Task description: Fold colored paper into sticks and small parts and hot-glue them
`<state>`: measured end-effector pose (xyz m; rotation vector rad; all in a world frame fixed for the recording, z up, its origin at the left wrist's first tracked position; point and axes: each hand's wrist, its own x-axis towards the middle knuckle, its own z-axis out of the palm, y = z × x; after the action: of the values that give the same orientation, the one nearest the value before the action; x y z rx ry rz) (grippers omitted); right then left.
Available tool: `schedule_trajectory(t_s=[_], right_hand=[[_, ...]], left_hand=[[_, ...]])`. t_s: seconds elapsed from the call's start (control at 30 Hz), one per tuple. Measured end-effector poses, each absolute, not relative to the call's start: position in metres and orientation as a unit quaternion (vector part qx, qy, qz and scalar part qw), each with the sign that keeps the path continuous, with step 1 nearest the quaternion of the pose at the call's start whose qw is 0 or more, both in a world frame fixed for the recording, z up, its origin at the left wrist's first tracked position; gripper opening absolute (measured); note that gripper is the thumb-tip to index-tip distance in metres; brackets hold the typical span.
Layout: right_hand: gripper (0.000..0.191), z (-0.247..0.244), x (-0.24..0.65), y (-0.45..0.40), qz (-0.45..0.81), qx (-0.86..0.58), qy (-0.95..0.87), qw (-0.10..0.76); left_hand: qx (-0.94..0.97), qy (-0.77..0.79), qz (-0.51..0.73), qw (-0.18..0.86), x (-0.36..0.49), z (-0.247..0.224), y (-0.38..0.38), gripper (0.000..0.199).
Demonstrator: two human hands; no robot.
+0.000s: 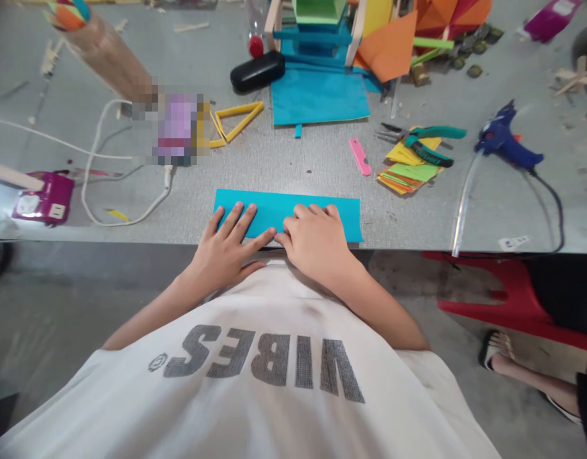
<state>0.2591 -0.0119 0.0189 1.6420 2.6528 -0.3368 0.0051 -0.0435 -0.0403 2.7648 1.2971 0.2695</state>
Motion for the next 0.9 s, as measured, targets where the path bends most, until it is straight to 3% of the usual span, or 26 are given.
schedule_trajectory(t_s=[0.5, 0.9], right_hand=[[0.033, -0.001, 0.296, -0.022, -0.057, 0.503, 0.861, -0.056], [0.028, 0.002, 0.294, -0.021, -0.020, 0.491, 0.871, -0.017]], left_hand=[[0.896, 0.436, 0.077, 0.022, 0.016, -0.036, -0.049, 0.084], [0.930, 0.340, 0.134, -0.047, 0.038, -0.065, -0.044, 0.067]])
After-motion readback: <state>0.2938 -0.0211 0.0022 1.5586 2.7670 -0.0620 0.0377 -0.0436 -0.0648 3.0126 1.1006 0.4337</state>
